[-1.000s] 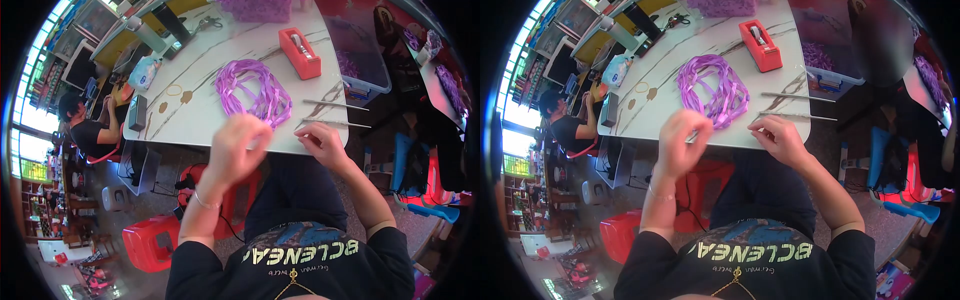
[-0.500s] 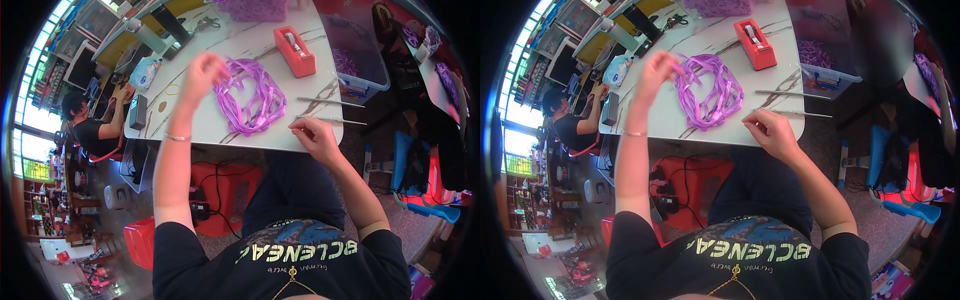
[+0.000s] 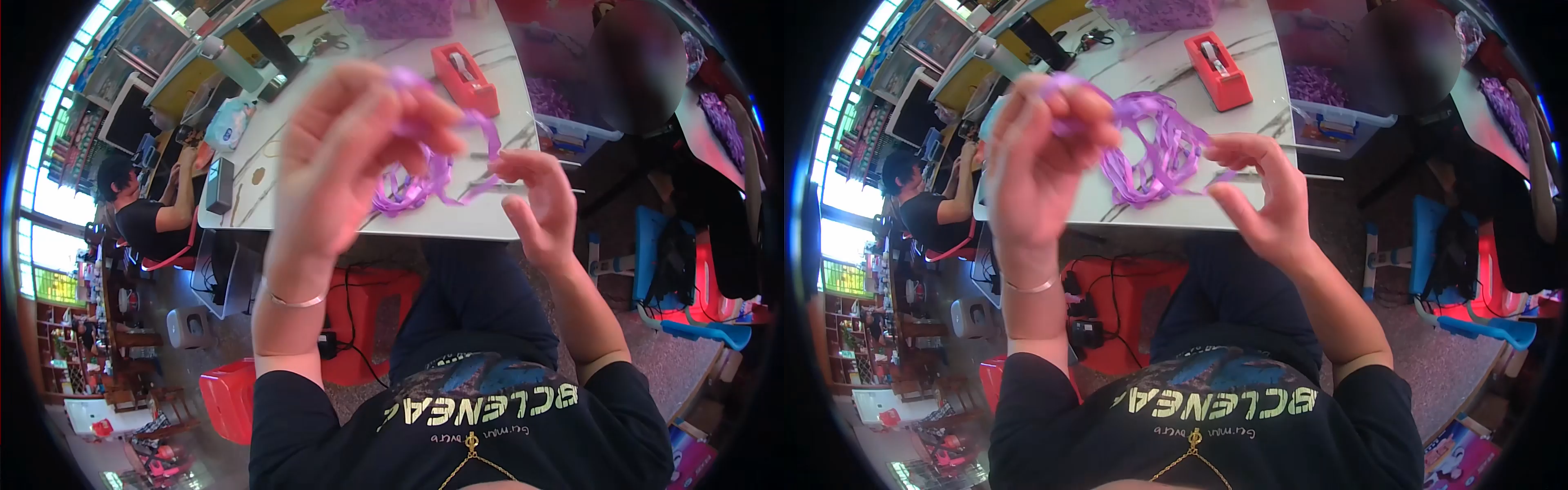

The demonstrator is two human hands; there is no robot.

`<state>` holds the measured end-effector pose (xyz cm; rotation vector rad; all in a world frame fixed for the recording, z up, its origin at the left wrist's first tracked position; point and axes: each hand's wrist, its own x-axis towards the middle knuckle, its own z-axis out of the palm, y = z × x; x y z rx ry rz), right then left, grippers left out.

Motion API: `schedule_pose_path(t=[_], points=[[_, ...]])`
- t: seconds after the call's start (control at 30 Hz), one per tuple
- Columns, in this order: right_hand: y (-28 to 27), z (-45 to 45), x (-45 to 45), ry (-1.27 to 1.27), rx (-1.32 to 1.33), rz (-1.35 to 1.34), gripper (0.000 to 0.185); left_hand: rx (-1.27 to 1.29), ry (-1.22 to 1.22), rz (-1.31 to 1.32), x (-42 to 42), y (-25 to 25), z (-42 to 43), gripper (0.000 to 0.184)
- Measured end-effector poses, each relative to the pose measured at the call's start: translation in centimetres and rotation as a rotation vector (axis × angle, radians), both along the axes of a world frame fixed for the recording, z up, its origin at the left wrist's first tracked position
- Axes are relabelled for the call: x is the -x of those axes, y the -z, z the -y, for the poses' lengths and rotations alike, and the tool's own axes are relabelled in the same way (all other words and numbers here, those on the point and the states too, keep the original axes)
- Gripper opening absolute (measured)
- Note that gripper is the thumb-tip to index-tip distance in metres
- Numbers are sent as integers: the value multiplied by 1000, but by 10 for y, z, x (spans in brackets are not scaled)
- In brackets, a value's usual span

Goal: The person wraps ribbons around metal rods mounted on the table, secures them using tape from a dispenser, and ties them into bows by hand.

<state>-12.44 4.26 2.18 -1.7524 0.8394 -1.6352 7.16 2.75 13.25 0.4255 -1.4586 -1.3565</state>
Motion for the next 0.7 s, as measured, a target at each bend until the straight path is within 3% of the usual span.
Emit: schedule_pose_path(t=[0.03,0.17,0.23,0.3,0.37,0.4,0.43,0.5,0.57,0.63,0.7], points=[[-15,-7,0,-3,148,-21,34,-103,-23,6,11,8,-12,14],[-31,-35,0,36,147,-84,41,-284,158,-135,28,46,-28,11],[-24,-44,0,-74,-194,148,44,-359,178,-183,37,64,-31,11],[-17,-50,5,-83,-254,146,47,-515,250,-293,48,81,-34,10],[-14,-56,6,-62,-337,316,38,-572,279,-308,56,92,-36,10],[-6,-60,25,13,-370,10,32,-609,298,-321,59,98,-37,9],[-5,-62,36,25,-373,11,32,-644,315,-333,62,102,-37,8],[-4,-65,53,332,-242,-376,33,-668,300,-304,68,103,-37,8],[-1,-64,58,392,-269,-346,40,-757,338,-352,73,111,-37,8],[-6,-54,56,364,157,-433,41,-796,364,-378,79,115,-37,8],[-1,-55,54,242,76,-416,36,-835,386,-404,83,117,-38,8]])
